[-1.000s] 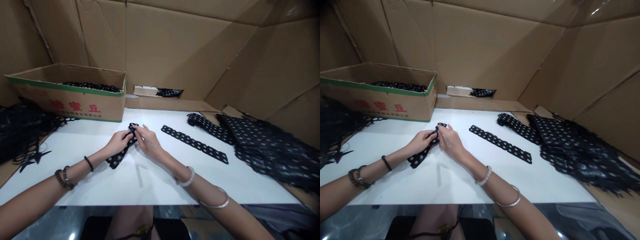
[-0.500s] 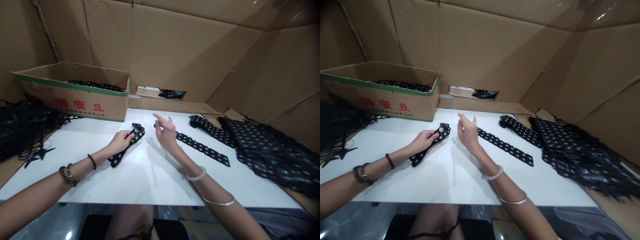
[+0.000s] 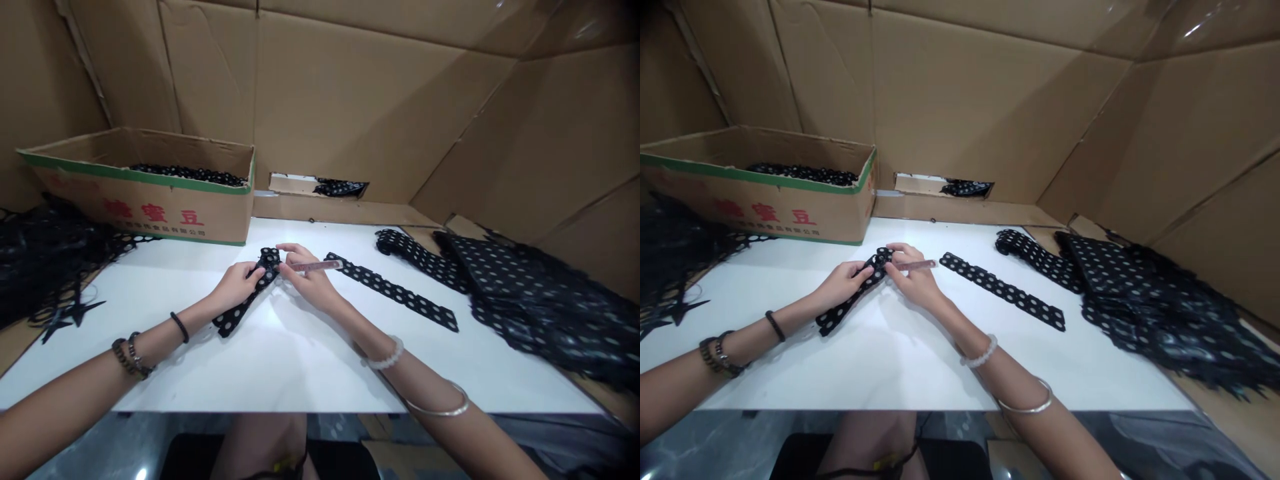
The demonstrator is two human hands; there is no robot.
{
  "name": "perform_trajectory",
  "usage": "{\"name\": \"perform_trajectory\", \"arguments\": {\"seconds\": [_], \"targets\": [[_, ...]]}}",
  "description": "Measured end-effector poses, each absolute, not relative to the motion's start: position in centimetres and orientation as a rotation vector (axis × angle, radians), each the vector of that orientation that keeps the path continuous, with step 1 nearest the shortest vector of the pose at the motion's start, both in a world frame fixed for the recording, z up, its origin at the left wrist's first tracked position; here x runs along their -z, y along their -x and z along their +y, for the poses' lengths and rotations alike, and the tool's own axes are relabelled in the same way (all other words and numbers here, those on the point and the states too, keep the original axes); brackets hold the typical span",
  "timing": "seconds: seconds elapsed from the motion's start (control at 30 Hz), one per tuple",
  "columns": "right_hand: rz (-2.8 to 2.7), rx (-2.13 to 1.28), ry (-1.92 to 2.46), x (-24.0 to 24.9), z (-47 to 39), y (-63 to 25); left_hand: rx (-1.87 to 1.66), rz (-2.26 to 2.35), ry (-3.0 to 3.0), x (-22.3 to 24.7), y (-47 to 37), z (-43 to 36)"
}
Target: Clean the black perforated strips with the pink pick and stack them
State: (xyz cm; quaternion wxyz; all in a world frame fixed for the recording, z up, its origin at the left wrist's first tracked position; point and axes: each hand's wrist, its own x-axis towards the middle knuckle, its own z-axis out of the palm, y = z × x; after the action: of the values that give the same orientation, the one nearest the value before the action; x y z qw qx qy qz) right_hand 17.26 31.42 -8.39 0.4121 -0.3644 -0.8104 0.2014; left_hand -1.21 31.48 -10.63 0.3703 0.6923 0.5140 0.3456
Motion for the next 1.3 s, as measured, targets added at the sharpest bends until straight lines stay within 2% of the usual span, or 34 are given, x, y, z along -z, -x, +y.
{"name": "perform_trajectory", "arguments": {"seconds": [0.77,1.03,1.13,1.3], "targets": [[-2.421,0.249,1.039,9.2,30.3,-15.4,-0.933,1.244,-1.842,11.2,1.3,31.6],[-2.352,0.468,1.183,8.5,30.4,-15.8,-0.961,1.194,-1.735,11.3,1.3,32.0],[-2.152,0.391,1.239,7.0,31.2,-17.5,-0.949,1.281,-1.689,11.1,1.4,32.0],[-1.991,-0.088,1.205,6.4,32.4,-19.0,-0.859,1.27,-1.562,9.7,1.3,31.3]]}}
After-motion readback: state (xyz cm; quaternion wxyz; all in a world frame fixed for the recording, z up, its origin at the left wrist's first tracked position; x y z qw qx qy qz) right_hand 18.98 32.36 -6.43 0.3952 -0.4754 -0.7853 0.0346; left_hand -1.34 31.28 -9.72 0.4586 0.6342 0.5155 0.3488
